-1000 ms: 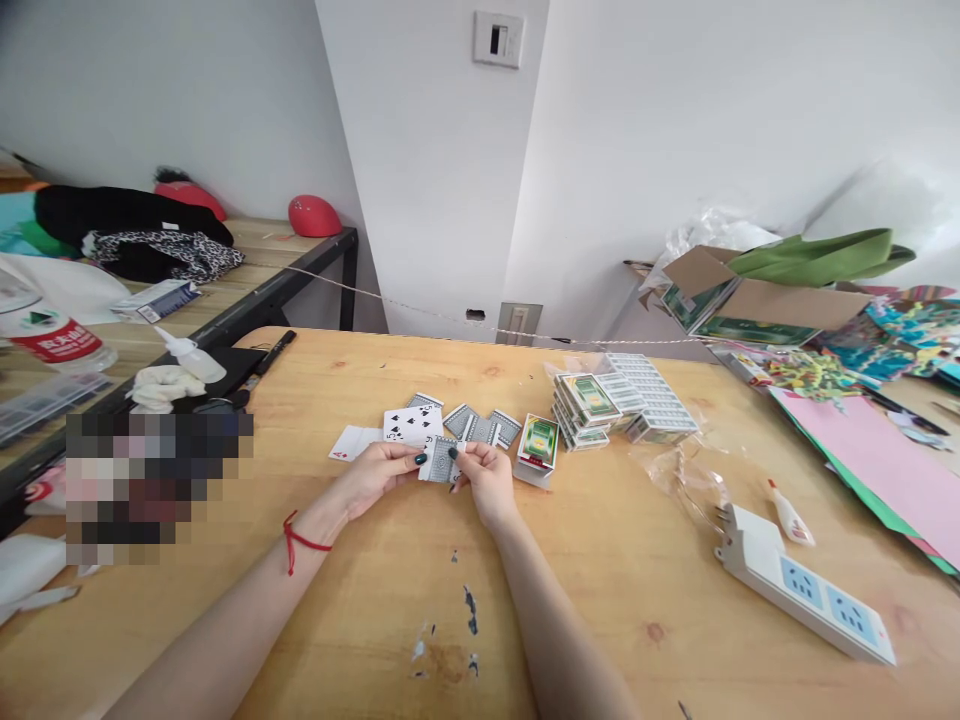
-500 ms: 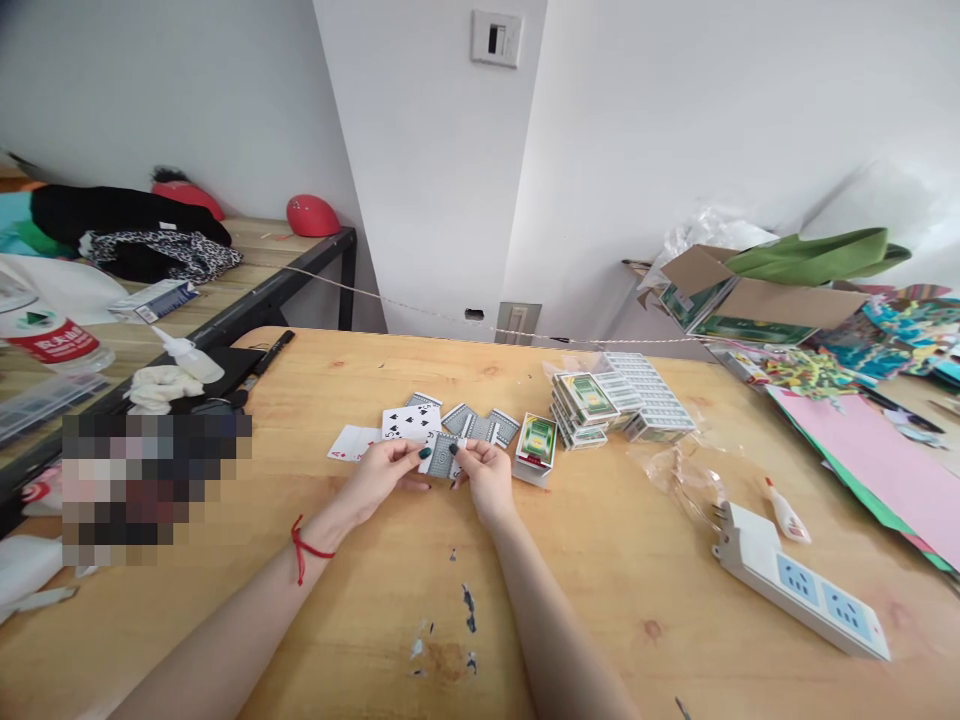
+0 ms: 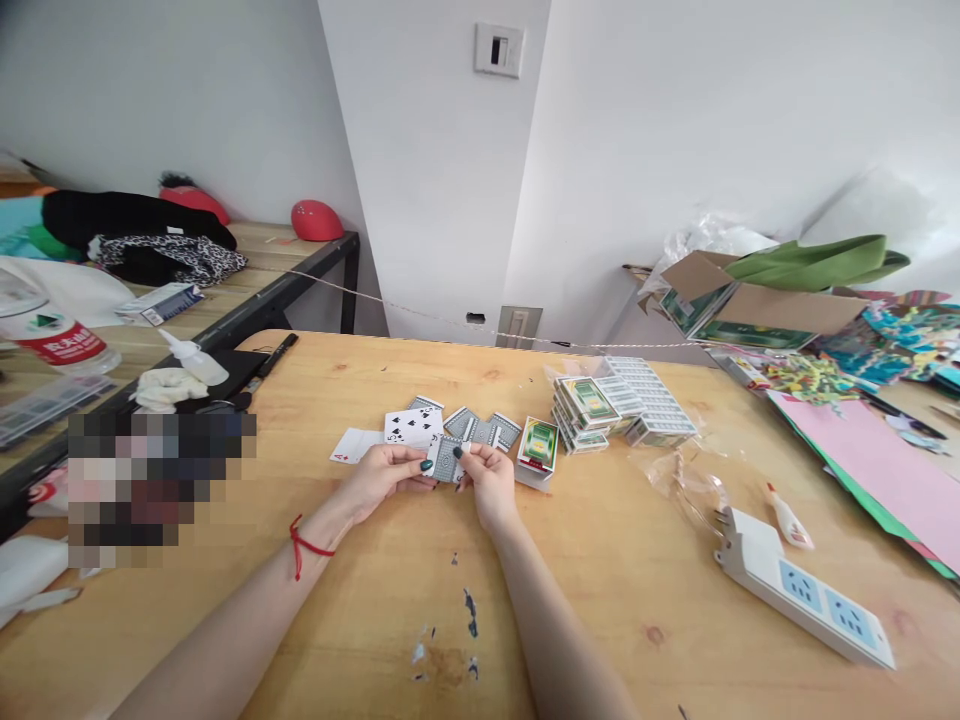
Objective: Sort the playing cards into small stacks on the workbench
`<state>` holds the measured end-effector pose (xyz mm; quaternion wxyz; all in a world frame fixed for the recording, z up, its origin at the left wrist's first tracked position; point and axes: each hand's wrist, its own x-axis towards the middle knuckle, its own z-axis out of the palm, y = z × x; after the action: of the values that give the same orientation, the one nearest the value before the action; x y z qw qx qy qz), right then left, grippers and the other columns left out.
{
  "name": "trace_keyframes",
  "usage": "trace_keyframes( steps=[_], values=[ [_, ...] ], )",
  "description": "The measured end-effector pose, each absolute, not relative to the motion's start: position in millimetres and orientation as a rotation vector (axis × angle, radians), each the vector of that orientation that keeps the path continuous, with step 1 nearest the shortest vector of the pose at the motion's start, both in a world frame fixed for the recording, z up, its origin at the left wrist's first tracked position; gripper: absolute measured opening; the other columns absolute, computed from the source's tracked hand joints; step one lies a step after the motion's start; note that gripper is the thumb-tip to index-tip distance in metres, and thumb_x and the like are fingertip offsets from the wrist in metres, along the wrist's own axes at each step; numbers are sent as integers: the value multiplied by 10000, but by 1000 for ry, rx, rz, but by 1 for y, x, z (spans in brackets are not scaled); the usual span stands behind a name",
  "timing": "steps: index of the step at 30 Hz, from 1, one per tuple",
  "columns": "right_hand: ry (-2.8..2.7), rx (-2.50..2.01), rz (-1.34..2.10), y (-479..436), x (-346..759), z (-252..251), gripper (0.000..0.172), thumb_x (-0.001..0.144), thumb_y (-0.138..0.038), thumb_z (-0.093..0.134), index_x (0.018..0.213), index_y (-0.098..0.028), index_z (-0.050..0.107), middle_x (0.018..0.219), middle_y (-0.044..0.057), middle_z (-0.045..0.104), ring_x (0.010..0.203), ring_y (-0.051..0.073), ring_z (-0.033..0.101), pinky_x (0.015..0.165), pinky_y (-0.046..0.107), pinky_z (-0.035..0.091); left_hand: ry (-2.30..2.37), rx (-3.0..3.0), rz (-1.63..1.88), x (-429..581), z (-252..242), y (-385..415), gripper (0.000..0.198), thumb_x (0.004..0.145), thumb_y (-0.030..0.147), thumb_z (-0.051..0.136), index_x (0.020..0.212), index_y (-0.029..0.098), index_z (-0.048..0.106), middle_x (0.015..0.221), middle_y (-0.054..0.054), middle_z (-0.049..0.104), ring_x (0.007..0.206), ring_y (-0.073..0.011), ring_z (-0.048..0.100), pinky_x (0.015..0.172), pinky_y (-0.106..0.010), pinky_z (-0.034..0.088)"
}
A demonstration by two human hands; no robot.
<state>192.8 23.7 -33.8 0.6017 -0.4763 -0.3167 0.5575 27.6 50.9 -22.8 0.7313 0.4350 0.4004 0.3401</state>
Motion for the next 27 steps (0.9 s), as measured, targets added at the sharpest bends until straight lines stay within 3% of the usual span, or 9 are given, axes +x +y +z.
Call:
trace_keyframes(
  steps=[12,18,27],
  values=[
    [-798,-1101,1265,22,188,-33,277,588,-382,691,649,-142,567,508,-29,541,366,68,442,353,194,394,1036,1311,959,39,-30,47,132,682,227,583,647,163,473,578,39,532,515,-115,556,547,-253,454],
    [-856,-1078,1382,20,188,-29,286,587,-384,702,654,-138,573,496,-30,543,339,62,433,315,178,364,956,1360,893,38,-20,40,224,792,382,442,671,194,429,564,54,430,481,-100,443,477,-219,368],
    [-851,-1052,1411,20,181,-32,302,588,-414,695,662,-150,569,500,-38,539,340,72,454,355,207,419,1204,1710,1104,44,-19,39,292,815,339,395,566,192,356,522,53,315,488,-97,308,482,-221,236]
  ],
)
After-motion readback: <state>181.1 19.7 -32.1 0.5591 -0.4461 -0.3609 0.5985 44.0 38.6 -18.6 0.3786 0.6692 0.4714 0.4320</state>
